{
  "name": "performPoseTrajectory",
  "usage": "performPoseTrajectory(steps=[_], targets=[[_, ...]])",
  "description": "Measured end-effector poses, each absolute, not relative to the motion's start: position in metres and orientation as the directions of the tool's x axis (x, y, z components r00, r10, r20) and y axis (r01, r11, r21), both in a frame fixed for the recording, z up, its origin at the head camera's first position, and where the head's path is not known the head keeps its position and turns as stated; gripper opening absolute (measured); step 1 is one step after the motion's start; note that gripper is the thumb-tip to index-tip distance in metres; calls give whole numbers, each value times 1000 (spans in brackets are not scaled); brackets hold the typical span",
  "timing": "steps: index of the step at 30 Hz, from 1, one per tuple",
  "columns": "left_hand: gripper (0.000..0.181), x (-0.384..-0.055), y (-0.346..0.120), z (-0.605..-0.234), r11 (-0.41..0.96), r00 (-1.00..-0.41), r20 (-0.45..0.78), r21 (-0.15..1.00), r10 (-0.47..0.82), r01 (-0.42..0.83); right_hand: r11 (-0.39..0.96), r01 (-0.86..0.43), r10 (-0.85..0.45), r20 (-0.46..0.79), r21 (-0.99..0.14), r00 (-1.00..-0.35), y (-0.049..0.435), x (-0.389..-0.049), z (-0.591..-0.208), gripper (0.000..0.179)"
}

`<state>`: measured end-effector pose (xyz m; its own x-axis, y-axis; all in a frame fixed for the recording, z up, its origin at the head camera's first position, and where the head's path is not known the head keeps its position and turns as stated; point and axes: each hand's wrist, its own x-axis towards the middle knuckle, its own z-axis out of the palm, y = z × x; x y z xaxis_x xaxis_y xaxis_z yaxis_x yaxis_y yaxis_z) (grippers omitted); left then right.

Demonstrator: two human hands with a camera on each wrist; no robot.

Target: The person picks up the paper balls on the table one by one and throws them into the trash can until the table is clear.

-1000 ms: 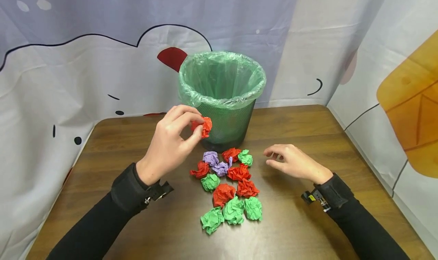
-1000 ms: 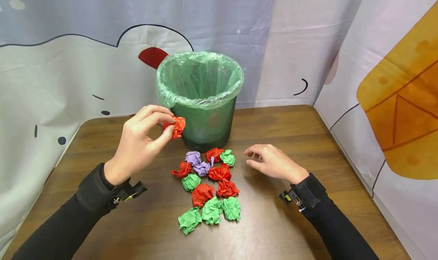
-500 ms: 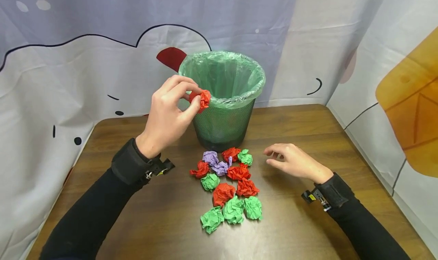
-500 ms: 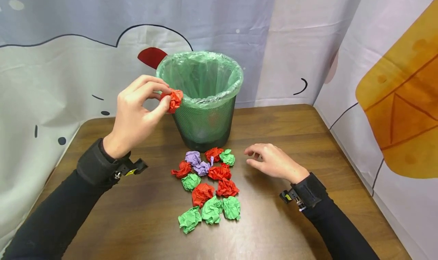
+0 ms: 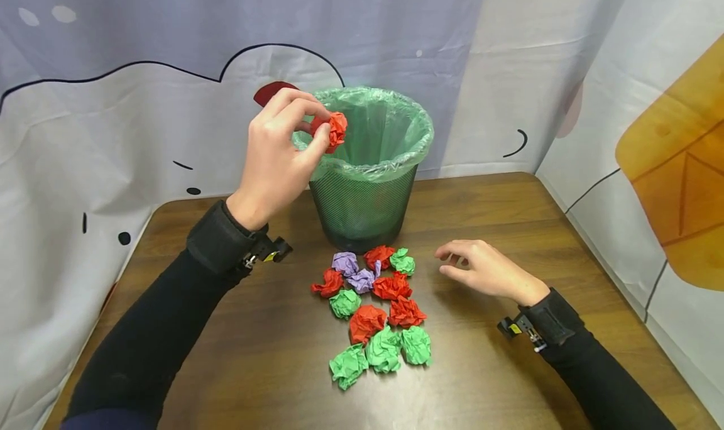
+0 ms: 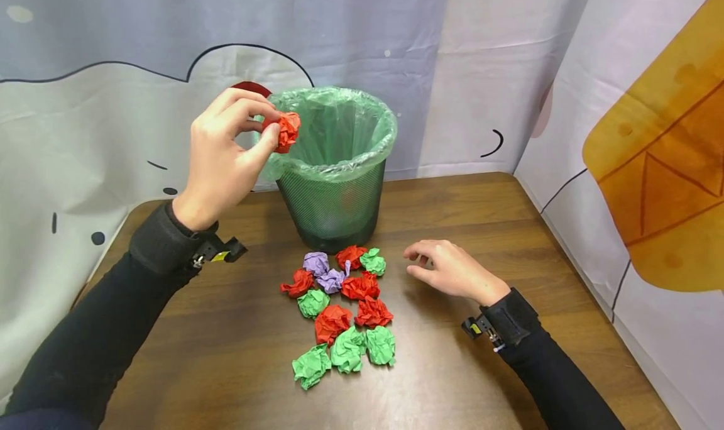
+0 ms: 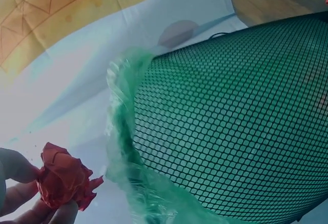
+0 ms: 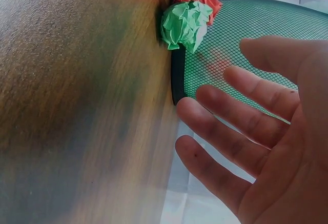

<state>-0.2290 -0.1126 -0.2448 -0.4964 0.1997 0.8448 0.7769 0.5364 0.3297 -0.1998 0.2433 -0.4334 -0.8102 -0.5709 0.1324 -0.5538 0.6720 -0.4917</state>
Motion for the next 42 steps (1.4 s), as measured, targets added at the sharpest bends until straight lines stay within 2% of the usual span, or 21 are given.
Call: performPoseTrajectory(steps=[15, 20, 32, 42], targets=[[12, -263, -106, -242, 624, -663, 714, 418, 223, 660, 672, -550, -567, 133, -496, -813, 245, -199, -434, 26], [14, -269, -106, -248, 654, -691, 685, 417, 231, 631, 672, -548, -566, 133, -497, -814, 246, -198, -435, 26], [16, -264, -113, -258, 683, -686, 694, 394, 217, 615, 676, -546, -565, 128, -496, -815, 247, -194, -435, 26], [15, -249, -132, -273, 658, -619, 768, 382, 165, 649, 681, -545, -565, 122, -490, -816, 247, -191, -436, 27]])
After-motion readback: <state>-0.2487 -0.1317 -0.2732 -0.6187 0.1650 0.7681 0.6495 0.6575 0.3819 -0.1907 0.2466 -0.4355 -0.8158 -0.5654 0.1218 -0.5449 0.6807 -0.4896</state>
